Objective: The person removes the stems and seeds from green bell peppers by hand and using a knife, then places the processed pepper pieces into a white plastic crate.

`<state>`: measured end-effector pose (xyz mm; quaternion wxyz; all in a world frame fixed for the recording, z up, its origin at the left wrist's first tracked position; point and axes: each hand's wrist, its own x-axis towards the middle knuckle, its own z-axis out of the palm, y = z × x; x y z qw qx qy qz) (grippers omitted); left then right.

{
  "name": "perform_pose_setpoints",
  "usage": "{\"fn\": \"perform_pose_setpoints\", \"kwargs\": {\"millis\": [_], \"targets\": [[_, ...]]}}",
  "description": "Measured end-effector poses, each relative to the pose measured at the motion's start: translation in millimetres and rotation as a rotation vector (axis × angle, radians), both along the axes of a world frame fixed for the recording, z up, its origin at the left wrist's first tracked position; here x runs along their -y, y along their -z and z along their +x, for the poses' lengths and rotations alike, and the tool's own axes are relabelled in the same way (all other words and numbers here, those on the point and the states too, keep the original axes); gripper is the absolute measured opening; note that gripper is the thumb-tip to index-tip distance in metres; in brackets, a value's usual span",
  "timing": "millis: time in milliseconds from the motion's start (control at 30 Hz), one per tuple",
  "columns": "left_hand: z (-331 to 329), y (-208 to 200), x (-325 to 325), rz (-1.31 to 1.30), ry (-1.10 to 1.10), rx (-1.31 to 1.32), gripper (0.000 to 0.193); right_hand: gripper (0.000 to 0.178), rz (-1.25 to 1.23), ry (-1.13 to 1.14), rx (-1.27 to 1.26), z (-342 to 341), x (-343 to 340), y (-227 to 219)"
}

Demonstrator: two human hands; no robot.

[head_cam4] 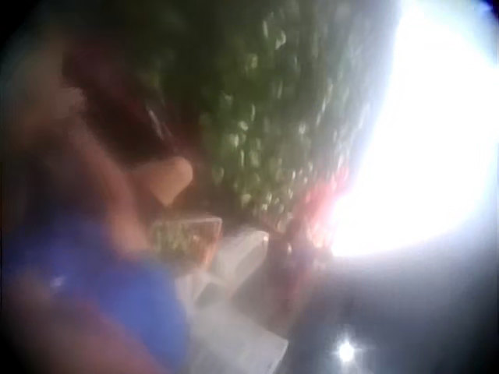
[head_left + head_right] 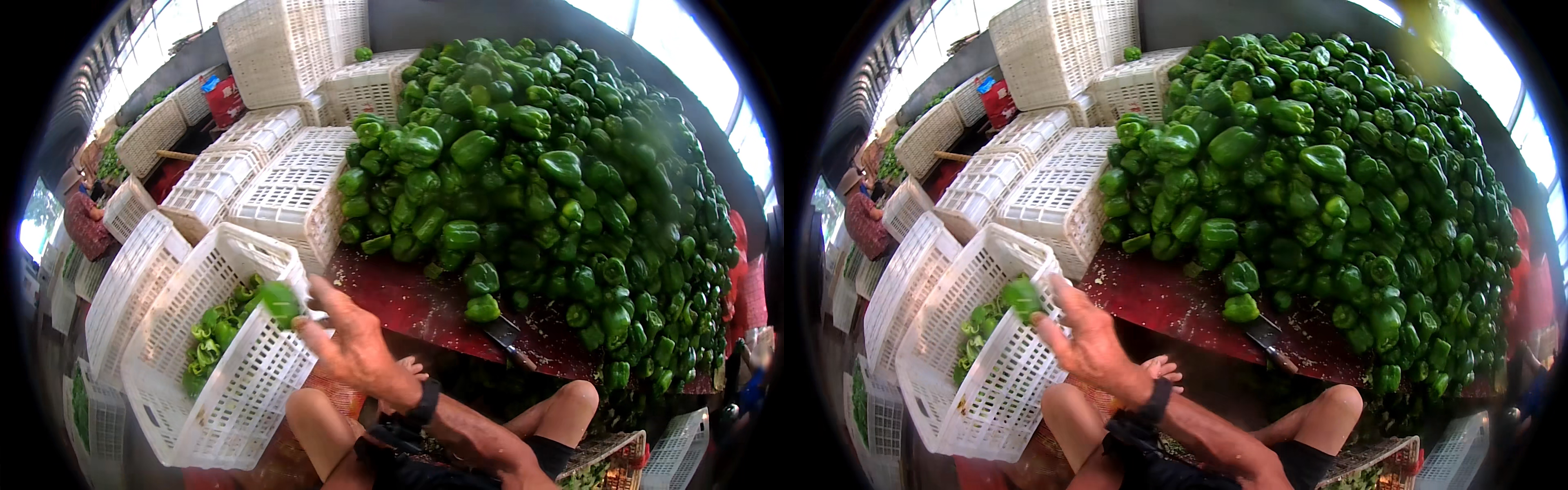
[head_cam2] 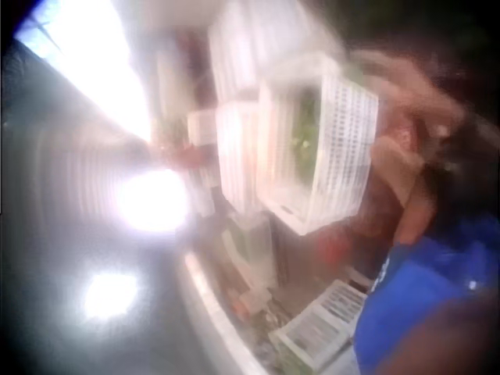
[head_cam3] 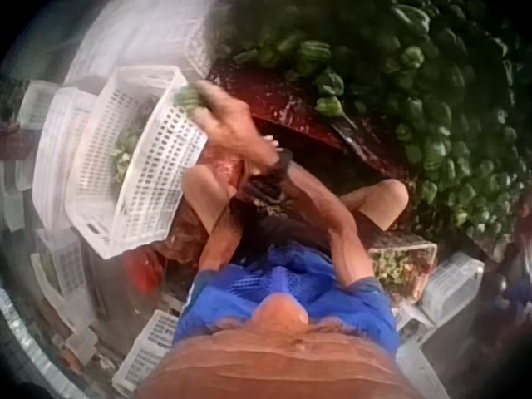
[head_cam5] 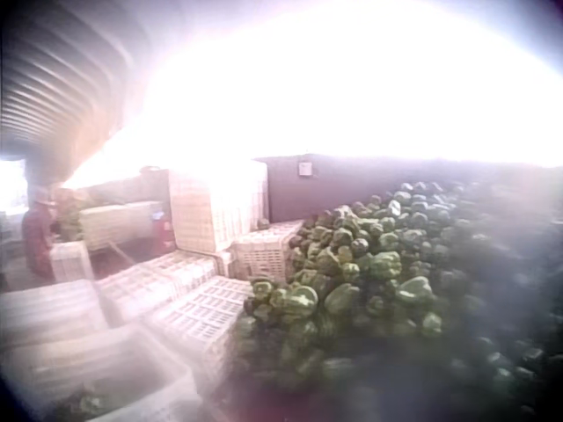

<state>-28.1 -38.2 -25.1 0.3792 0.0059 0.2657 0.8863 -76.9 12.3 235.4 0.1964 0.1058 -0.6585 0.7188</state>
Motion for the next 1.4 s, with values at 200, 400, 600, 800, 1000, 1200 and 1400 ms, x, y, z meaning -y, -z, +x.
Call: {"fn": "perform_pose_setpoints", "kwargs": {"millis": [200,400,600,800,1000,1200,1400], "targets": [[13.2,-96.0,-19.1,-0.536,-0.155,-0.131,0.040,0.024,0.763,0.648,-0.123,-3.6,-138.9,76.8],[17.7,-100.8,-25.0,-0.614,-0.097,-0.242,0.043,0.014,0.471,0.797,0.491,36.3,-245.5,163.1],[10.8,-75.2,-44.0,-0.731,-0.004,-0.298,0.047,0.033,0.831,0.871,0.510,31.0,-205.9,187.4],[-31.1,-62.8,-82.6,-0.812,-0.126,-0.465,0.050,0.024,0.687,0.726,0.510,55.1,-170.4,193.0],[-46.4,-78.7,-117.4,-1.293,-0.142,-1.101,0.048,0.013,0.905,0.896,0.418,116.5,-224.6,172.7],[-50.5,-63.3,-125.8,-1.113,-0.192,-1.021,0.050,0.024,1.238,0.806,0.596,158.9,-258.1,203.2],[-58.5,-42.0,-122.0,-0.903,-0.156,-0.651,0.051,0.025,1.026,0.746,0.600,160.5,-258.7,197.4]]}}
